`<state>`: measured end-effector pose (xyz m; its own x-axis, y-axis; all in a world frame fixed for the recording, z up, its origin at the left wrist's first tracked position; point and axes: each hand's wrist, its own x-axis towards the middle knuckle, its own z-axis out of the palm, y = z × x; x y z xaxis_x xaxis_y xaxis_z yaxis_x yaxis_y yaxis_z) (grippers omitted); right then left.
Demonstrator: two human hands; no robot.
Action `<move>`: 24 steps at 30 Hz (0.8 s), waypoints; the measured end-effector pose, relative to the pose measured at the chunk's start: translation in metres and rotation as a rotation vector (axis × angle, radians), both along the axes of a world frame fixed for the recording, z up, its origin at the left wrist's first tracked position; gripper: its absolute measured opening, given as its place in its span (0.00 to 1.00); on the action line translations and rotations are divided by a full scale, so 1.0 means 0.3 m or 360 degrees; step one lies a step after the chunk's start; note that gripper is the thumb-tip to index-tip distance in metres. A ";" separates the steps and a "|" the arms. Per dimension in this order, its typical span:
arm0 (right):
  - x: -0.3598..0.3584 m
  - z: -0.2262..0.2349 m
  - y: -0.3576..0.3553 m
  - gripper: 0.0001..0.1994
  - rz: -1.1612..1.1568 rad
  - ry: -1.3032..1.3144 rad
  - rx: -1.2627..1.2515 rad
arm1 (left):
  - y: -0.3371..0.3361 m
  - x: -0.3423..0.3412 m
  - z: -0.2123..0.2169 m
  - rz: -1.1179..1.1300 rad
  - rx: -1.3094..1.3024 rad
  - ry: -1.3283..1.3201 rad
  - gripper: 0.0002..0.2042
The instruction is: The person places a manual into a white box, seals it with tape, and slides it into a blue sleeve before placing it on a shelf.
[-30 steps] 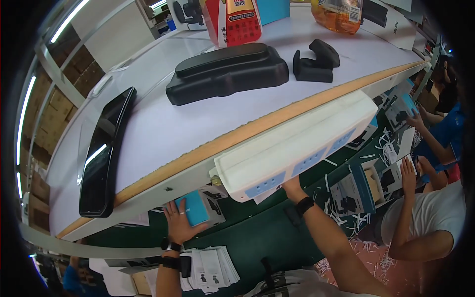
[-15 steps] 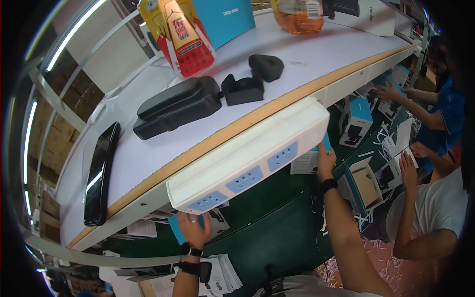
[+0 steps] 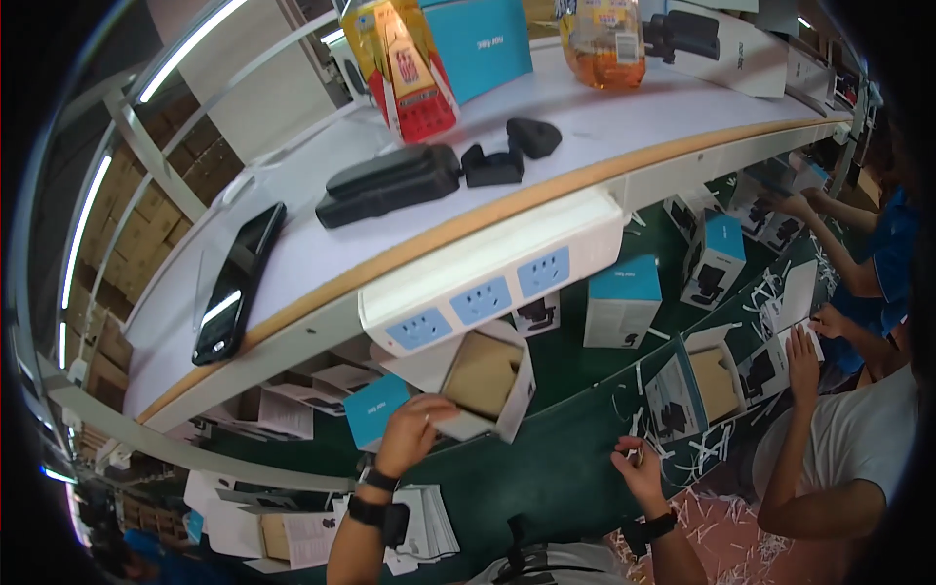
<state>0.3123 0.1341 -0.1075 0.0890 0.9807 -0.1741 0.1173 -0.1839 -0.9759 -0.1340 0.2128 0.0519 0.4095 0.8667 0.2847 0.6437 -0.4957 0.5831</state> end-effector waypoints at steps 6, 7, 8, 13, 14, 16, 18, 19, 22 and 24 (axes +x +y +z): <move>-0.382 0.288 0.041 0.32 0.0504 -0.0367 0.0675 | -0.439 0.063 -0.010 0.0416 0.0092 0.0057 0.21; -0.421 0.264 0.046 0.32 0.0438 -0.0652 0.0930 | -0.463 0.097 -0.019 0.0694 0.0118 -0.0112 0.20; -0.413 0.206 0.055 0.32 0.0495 -0.0647 0.0929 | -0.497 0.114 -0.021 0.0974 0.0148 -0.0283 0.19; -0.353 0.163 0.140 0.28 0.0535 -0.0119 0.0024 | -0.784 -0.174 -0.380 0.1629 0.0098 -0.0118 0.20; -0.337 0.166 0.150 0.26 0.0488 -0.0146 0.0060 | -0.849 -0.206 -0.475 0.1714 0.0020 0.0192 0.19; -0.328 0.147 0.160 0.25 0.0422 -0.0174 0.0093 | -0.905 -0.194 -0.528 0.1769 -0.0066 0.0502 0.19; -0.299 0.114 0.153 0.25 0.0386 -0.0137 0.0005 | -0.880 -0.073 -0.549 0.1774 -0.0159 0.0589 0.21; -0.289 0.105 0.144 0.25 0.0371 -0.0114 -0.0036 | -0.856 -0.032 -0.567 0.1768 -0.0163 0.0584 0.21; -0.265 0.202 0.073 0.26 0.0703 -0.0356 -0.0026 | -0.816 0.046 -0.645 0.1784 -0.0226 0.0835 0.18; -0.231 0.247 0.007 0.26 0.0826 -0.0494 -0.0029 | -0.794 0.052 -0.667 0.1792 -0.0338 0.0679 0.16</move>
<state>0.2429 0.1361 -0.0335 -0.3508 0.9067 -0.2340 0.4750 -0.0431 -0.8789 -0.1183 -0.0254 -0.1482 -0.5738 0.8100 0.1206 0.8109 0.5414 0.2219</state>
